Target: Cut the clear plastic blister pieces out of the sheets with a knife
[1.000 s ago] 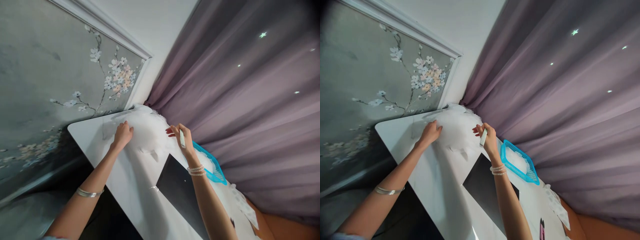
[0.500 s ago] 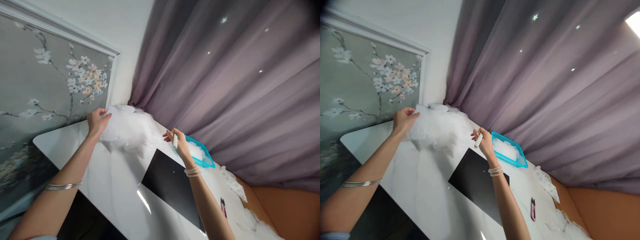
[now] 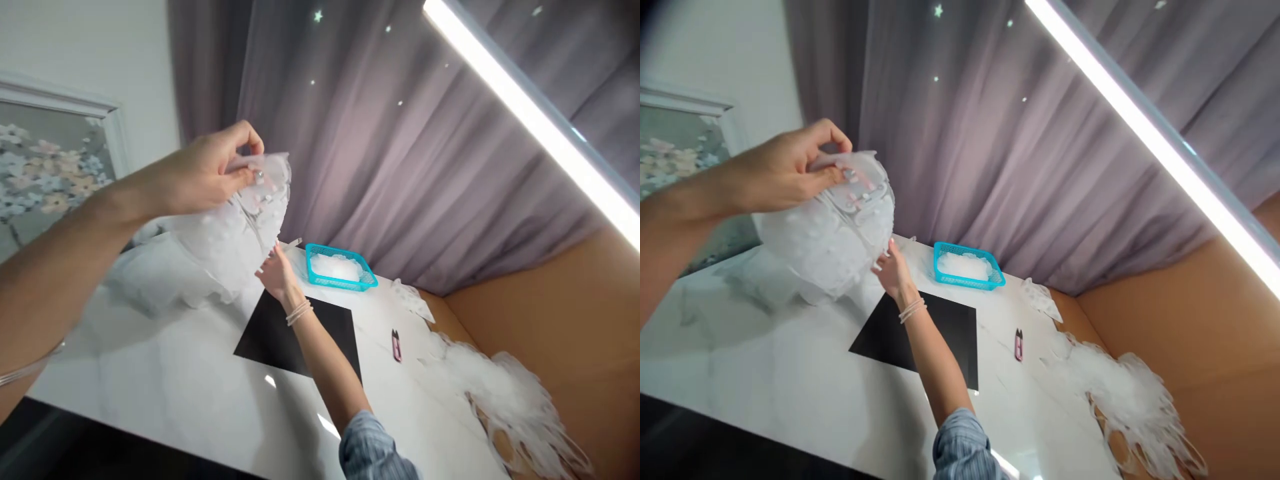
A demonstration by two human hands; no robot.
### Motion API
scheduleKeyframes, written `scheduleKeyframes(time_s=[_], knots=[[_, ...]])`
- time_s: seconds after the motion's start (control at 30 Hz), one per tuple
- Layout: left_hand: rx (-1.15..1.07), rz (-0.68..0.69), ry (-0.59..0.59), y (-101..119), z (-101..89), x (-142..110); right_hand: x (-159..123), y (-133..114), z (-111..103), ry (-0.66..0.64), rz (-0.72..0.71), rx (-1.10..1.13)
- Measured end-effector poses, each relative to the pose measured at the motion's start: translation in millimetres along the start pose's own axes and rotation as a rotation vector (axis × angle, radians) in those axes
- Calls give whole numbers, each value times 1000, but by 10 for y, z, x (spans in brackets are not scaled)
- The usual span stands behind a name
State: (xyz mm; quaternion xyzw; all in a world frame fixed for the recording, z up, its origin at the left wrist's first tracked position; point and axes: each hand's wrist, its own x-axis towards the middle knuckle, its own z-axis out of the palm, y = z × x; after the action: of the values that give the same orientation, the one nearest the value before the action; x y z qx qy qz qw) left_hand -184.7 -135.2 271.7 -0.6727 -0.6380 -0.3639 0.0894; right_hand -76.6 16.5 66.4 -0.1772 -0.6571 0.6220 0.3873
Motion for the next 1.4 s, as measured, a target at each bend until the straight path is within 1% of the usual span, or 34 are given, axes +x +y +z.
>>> scheduleKeyframes(time_s=[0.07,0.1,0.17,0.2,0.23,0.27,0.3,0.33,0.37,0.4,0.47,0.53,0.57,0.6,0.67,0.73,0.77,0.83,0.9,0.93,1.0,1.07,1.13,1.2,1.4], knots=[[-84,-80,39,132,-32,33,-302,-90,-103,-4,-1,29],[-119,-132,62,165,-38,16,-491,-148,-195,12,1,50],[-86,-224,129,156,-1,-79,-919,-282,-449,97,16,86],[-59,-267,140,114,57,-147,-1140,-352,-599,155,28,94],[-29,-305,136,52,149,-224,-1354,-417,-755,258,61,86],[6,-345,116,-26,276,-305,-1548,-474,-907,308,92,66],[23,-365,64,-110,439,-385,-1713,-516,-1051,351,118,41],[41,-355,6,-192,632,-461,-1839,-538,-1183,390,144,6],[65,-320,-83,-265,848,-531,-1920,-537,-1302,417,168,-38],[69,-295,-145,-323,1074,-591,-1955,-511,-1411,444,191,-90],[82,-246,-241,-390,1515,-676,-1898,-391,-1607,490,246,-213],[124,-217,-285,-410,1875,-716,-1737,-218,-1789,518,305,-338],[161,-209,-296,-413,2013,-722,-1649,-134,-1875,529,330,-394],[203,-204,-301,-414,2121,-724,-1574,-62,-1957,540,350,-447],[291,-188,-297,-400,2273,-733,-1498,23,-2109,563,364,-546],[354,-133,-278,-331,2388,-779,-1540,17,-2241,575,348,-635],[368,-83,-272,-263,2452,-824,-1595,-12,-2296,571,336,-671],[351,60,-292,-51,2612,-967,-1731,-94,-2371,542,314,-721],[275,235,-369,233,2813,-1163,-1851,-164,-2391,490,299,-735],[240,293,-399,380,2920,-1267,-1894,-183,-2381,465,294,-731],[198,341,-433,641,3122,-1453,-1950,-186,-2336,399,270,-705],[194,318,-434,814,3280,-1582,-1977,-156,-2277,322,228,-679],[210,275,-431,892,3374,-1654,-1995,-119,-2225,254,179,-680],[218,251,-436,901,3408,-1696,-2014,-92,-2185,200,157,-702],[172,252,-446,850,3319,-1828,-2079,-63,-2096,34,129,-738]])
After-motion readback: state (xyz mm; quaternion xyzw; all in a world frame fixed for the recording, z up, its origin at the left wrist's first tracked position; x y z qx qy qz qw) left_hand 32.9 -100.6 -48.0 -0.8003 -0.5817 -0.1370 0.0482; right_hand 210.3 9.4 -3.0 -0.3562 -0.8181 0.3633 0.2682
